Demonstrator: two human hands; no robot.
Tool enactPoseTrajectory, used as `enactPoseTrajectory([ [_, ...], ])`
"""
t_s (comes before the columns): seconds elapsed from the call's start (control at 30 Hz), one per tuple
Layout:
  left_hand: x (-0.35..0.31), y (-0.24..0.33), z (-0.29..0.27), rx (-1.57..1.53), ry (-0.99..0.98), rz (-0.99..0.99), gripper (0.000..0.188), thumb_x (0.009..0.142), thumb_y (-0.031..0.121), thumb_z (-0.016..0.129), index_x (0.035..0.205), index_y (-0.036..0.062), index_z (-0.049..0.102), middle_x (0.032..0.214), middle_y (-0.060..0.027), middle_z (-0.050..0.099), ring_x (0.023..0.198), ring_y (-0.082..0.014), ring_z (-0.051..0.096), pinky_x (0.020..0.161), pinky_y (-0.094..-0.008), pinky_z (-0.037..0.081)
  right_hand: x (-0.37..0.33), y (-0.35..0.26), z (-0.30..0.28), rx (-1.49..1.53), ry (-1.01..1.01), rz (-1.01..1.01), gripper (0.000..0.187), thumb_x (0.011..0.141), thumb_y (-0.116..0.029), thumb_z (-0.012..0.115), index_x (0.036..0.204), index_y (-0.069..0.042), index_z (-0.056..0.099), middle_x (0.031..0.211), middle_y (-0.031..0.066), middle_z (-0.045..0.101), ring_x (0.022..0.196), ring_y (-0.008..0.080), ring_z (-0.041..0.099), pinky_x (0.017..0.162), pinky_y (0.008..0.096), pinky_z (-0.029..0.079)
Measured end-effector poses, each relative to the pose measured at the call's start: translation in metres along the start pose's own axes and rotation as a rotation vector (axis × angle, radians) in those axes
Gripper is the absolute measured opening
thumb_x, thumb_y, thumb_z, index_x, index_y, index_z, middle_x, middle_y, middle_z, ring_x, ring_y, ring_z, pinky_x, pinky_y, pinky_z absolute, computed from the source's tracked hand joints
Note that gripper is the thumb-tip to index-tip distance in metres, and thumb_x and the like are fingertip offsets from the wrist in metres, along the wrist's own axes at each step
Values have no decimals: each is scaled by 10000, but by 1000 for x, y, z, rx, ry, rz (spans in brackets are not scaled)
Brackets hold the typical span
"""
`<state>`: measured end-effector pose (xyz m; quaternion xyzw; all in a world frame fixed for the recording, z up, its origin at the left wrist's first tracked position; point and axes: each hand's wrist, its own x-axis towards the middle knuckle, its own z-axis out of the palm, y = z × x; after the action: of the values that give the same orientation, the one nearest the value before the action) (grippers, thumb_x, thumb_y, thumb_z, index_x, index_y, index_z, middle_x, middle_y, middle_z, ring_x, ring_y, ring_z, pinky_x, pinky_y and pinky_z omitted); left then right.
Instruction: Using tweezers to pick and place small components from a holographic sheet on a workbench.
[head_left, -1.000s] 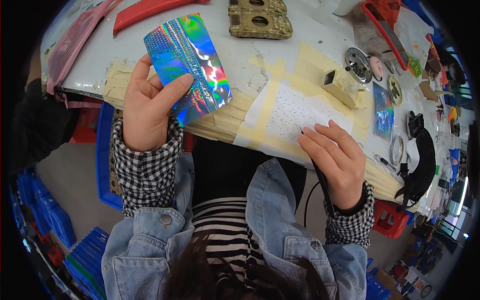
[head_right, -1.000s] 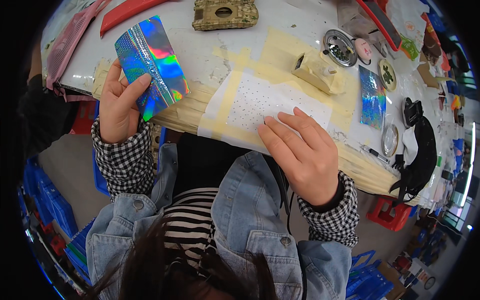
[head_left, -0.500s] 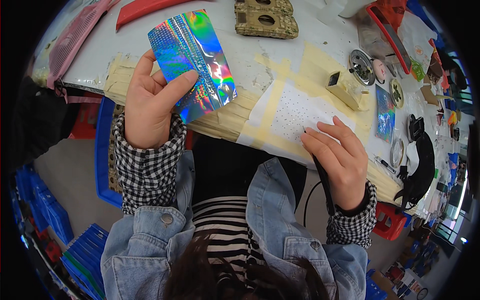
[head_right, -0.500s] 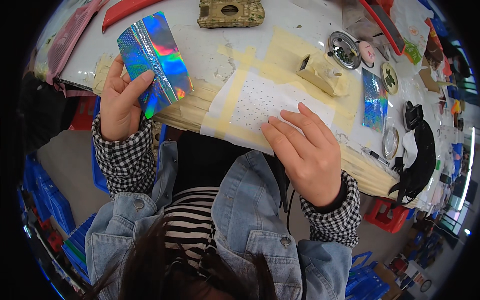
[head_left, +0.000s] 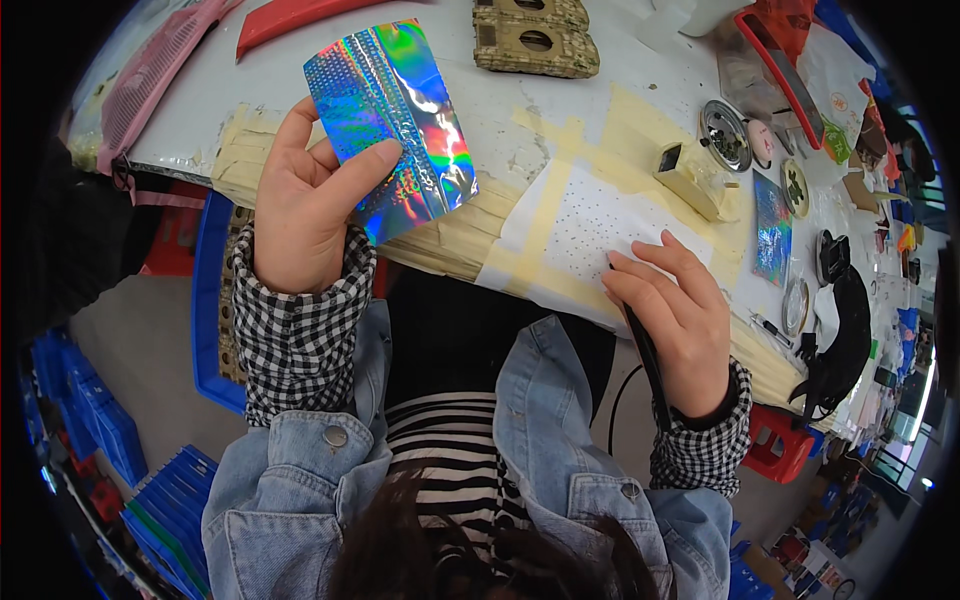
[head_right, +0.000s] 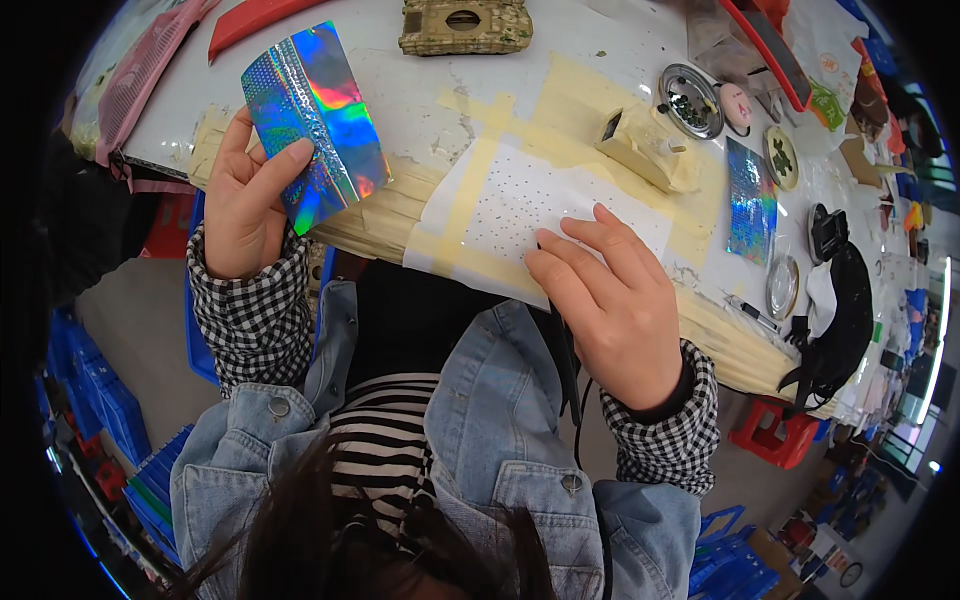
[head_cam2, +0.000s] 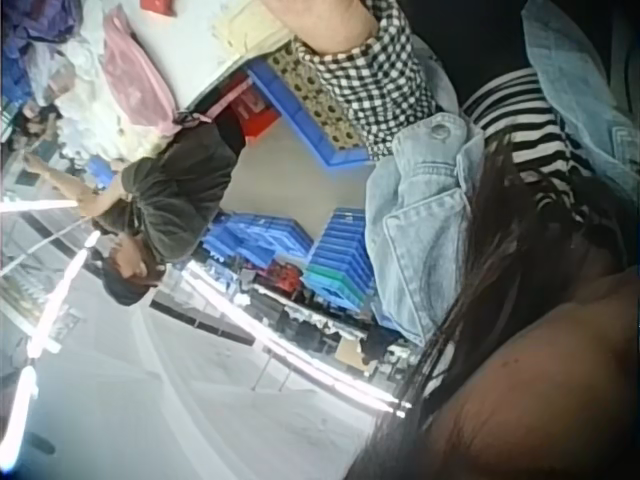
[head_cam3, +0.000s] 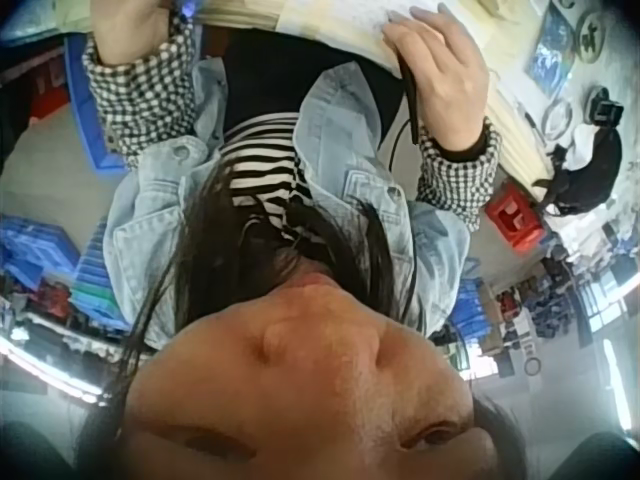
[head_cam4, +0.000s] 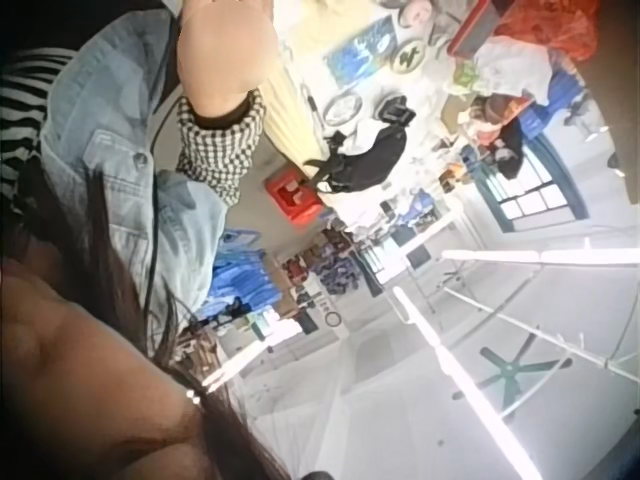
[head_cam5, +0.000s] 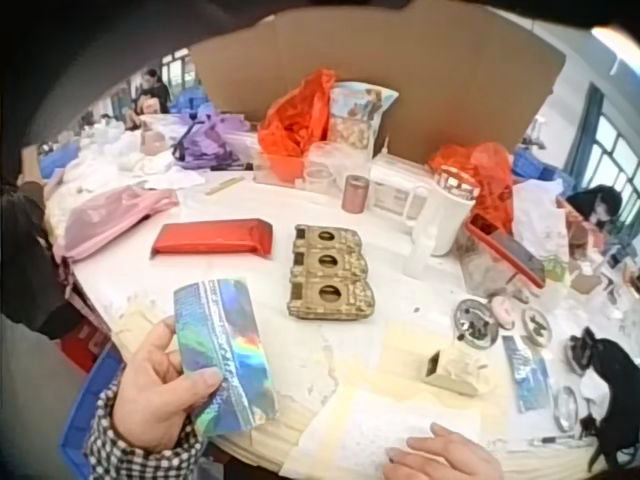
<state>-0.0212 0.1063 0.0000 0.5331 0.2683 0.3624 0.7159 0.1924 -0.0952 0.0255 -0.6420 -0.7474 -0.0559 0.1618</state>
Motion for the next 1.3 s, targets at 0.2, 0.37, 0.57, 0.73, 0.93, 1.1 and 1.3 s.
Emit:
enactPoseTrajectory([
  [0.2, 0, -1, 3, -40, 55, 29, 564, 826, -65, 583, 1291, -78, 264, 1053, -197, 625, 931, -208, 645, 820, -320, 541, 6, -3, -6, -27, -91, -40, 220, 674, -67, 602, 892, -41, 602, 968, 74, 641, 998, 245, 579, 952, 437, 461],
  [0.37, 0, -1, 3, -50, 61, 26, 554, 822, -61, 594, 1281, -64, 284, 1050, -191, 629, 936, -201, 641, 834, -318, 527, 8, 1, -12, 16, -100, -31, 190, 693, -74, 627, 878, -39, 605, 939, 71, 654, 972, 248, 595, 947, 454, 460],
  [0.57, -1, 0, 2, -62, 61, 16, 522, 817, -58, 606, 1250, -58, 315, 1042, -189, 633, 927, -205, 645, 816, -315, 535, 0, 6, -12, 233, 136, 130, 163, 695, -22, 718, 829, -40, 627, 920, 83, 678, 937, 265, 621, 905, 462, 477],
  [0.73, -9, 6, 20, -124, -2, -41, 548, 818, -57, 603, 1275, -49, 300, 1052, -181, 631, 933, -204, 645, 811, -317, 539, -8, 0, -14, 282, 425, 222, 228, 635, 10, 750, 833, -44, 651, 802, 107, 624, 744, 252, 590, 765, 386, 519],
  [0.93, -21, 7, 52, -200, -139, -114, 562, 819, -61, 605, 1284, -44, 291, 1066, -170, 629, 958, -186, 631, 837, -318, 526, -12, -21, -11, 667, 673, 318, 197, 696, 34, 717, 857, -9, 612, 743, 119, 613, 668, 201, 584, 617, 278, 447],
  [1.1, -27, 2, 68, -170, -180, -159, 551, 805, -62, 622, 1258, -5, 313, 1063, -130, 614, 999, -161, 600, 869, -306, 508, -16, -30, -3, 695, 640, 223, 314, 694, -139, 803, 917, -18, 619, 784, 129, 650, 736, 234, 640, 621, 292, 500],
  [1.3, -33, 0, 79, -203, -197, -166, 539, 809, -66, 613, 1249, -2, 307, 1075, -131, 613, 1008, -158, 598, 865, -293, 504, -4, -41, -5, 452, 502, 86, 342, 709, -121, 764, 1009, -7, 649, 902, 150, 669, 829, 271, 655, 720, 333, 543],
])
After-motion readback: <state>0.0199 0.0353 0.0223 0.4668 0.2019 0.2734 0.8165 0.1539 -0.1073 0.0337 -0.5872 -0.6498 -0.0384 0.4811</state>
